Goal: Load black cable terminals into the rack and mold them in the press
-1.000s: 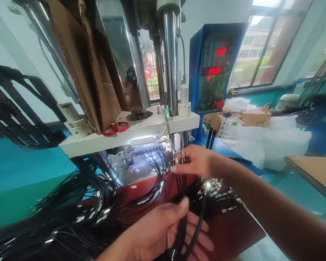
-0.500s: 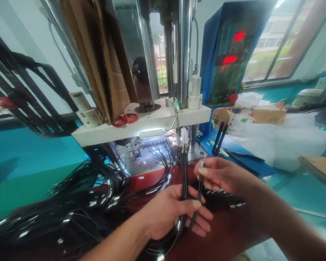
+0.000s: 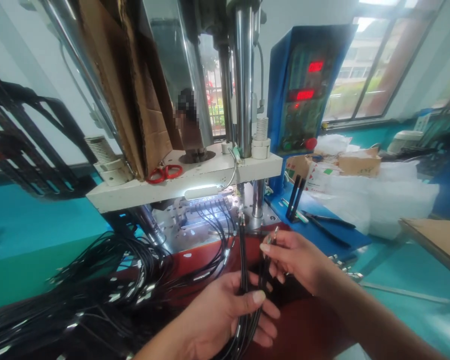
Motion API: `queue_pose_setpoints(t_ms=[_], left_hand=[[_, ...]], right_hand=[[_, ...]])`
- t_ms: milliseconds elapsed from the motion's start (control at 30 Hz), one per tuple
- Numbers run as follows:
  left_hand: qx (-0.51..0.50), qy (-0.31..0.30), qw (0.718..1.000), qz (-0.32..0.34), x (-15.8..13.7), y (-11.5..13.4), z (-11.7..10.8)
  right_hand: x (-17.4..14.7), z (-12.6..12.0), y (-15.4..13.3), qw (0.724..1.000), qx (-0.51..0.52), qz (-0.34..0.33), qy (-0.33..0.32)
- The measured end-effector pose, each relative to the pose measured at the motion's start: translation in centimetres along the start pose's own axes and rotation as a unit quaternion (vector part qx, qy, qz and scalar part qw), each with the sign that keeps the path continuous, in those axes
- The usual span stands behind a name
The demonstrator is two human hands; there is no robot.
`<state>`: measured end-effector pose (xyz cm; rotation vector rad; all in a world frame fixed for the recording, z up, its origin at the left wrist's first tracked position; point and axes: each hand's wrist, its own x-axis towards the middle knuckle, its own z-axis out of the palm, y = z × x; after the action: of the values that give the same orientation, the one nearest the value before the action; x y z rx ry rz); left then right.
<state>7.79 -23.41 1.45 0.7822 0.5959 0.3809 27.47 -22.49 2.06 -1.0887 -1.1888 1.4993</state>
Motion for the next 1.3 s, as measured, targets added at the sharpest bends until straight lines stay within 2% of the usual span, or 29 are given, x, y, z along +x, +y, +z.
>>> queue_pose_setpoints(t_ms=[200,333,433,500,600,700,767,967,1100,1167,1200,1233,1300], left_hand=[[0.005,0.004,0.999,-0.04,-0.2,-1.3,-0.4],[0.041,0.019,0.996,-0.072,-0.3,-1.8,-0.6],[0.098,0.037,0.99,-0.099,-0.2,-1.8,-0.4],[0.109,0.032,0.988,-0.107,0.2,-1.7,0.0],[0.021,0.018,0.996,-0.086,1.2,-1.5,0.6],[-0.046,0.041,0.997,-0.05,1.8,-1.8,0.9],[-0.039,0.054,0.997,-0.042,1.8,-2.2,0.8],[0.0,0.065,0.997,-0.028,2.1,-2.3,0.3],[-0.024,0.085,0.996,-0.005,2.0,-1.5,0.5],[-0.052,0.093,0.994,-0.016,1.6,-1.3,0.5],[-0.058,0.095,0.994,-0.022,1.4,-1.3,0.4],[-0.057,0.094,0.994,-0.024,1.1,-1.4,0.3],[-0.051,0.095,0.994,-0.014,0.8,-1.6,0.1]], right_hand=[[-0.1,1.0,0.7,0.999,0.003,-0.038,0.012],[0.2,1.2,0.3,0.993,-0.045,-0.071,0.085],[0.7,1.8,0.0,0.964,-0.171,-0.135,0.153],[0.9,2.6,0.1,0.938,-0.246,-0.176,0.168],[1.0,3.4,0.5,0.927,-0.283,-0.187,0.157],[1.1,3.5,0.7,0.916,-0.308,-0.204,0.159],[1.1,3.4,0.9,0.911,-0.326,-0.208,0.145],[-0.1,4.3,1.5,0.914,-0.375,-0.152,0.04],[1.0,2.5,0.7,0.918,-0.37,-0.142,-0.006],[2.8,0.5,0.3,0.892,-0.424,-0.155,0.029],[3.8,-0.6,0.3,0.855,-0.49,-0.158,0.057],[4.8,-1.6,0.4,0.834,-0.526,-0.155,0.069],[6.5,-2.9,0.9,0.803,-0.576,-0.144,0.053]])
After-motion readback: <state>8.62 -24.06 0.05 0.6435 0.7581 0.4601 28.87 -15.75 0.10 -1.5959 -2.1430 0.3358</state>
